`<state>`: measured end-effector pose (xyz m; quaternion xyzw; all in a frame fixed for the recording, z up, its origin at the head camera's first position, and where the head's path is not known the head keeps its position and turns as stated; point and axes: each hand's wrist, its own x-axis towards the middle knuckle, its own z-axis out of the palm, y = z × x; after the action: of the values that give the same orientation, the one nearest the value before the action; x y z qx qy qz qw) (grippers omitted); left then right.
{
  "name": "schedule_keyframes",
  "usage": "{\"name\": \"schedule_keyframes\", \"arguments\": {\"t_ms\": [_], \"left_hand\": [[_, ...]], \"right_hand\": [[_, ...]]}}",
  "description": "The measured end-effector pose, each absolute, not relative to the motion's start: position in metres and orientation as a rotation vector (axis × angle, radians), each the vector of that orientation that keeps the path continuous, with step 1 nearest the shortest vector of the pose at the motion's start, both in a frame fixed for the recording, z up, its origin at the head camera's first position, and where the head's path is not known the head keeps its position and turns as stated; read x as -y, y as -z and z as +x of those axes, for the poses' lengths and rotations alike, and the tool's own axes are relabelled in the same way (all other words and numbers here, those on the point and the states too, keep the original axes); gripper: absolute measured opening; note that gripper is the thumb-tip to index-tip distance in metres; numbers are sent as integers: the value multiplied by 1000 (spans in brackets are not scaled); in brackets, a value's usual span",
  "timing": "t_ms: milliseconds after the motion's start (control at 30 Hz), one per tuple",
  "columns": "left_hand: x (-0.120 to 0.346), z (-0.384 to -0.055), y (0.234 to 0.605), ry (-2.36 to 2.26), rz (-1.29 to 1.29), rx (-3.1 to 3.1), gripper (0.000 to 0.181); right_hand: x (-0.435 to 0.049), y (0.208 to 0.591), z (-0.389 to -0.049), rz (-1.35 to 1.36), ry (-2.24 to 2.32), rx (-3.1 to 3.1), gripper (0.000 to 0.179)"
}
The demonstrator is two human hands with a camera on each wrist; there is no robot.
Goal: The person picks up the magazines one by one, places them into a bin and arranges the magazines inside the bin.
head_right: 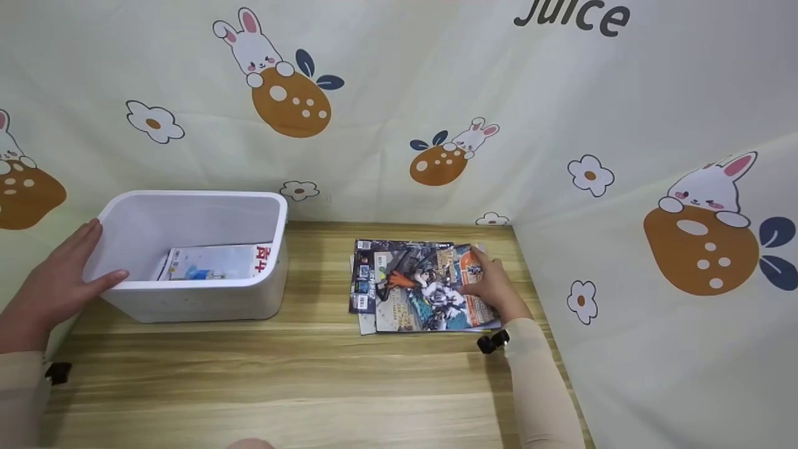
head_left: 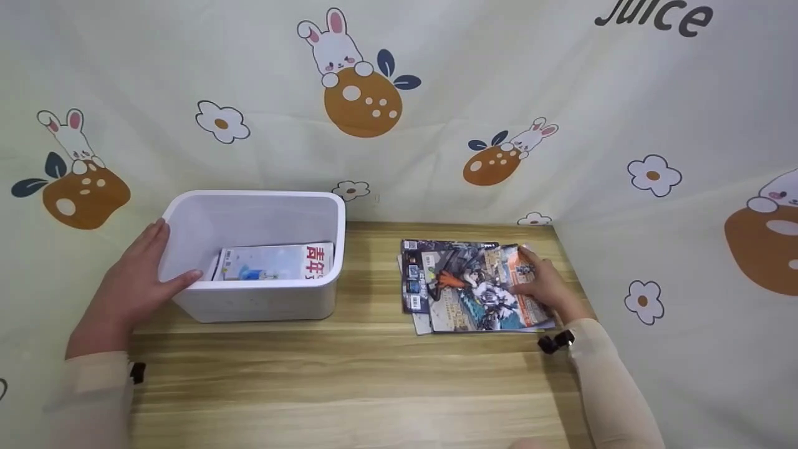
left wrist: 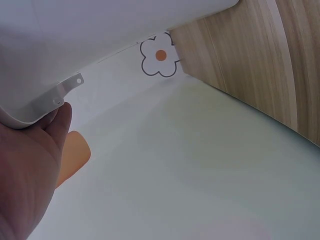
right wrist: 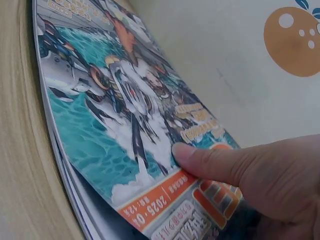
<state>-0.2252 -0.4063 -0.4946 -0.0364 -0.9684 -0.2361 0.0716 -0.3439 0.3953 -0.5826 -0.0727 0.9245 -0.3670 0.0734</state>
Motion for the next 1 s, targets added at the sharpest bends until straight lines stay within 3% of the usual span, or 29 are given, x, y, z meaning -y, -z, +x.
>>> {"name": "schedule_keyframes", "arguments": {"t_ms": [400,1000], "left_hand": [[406,-224,494,722,-85,2927,121],[404,-223,491,712,-89,2932,120]], "right_hand": [[-413,593,-345,-220,1521,-2518,85],[-419,590,-343,-131,1609,-2457,80]]}}
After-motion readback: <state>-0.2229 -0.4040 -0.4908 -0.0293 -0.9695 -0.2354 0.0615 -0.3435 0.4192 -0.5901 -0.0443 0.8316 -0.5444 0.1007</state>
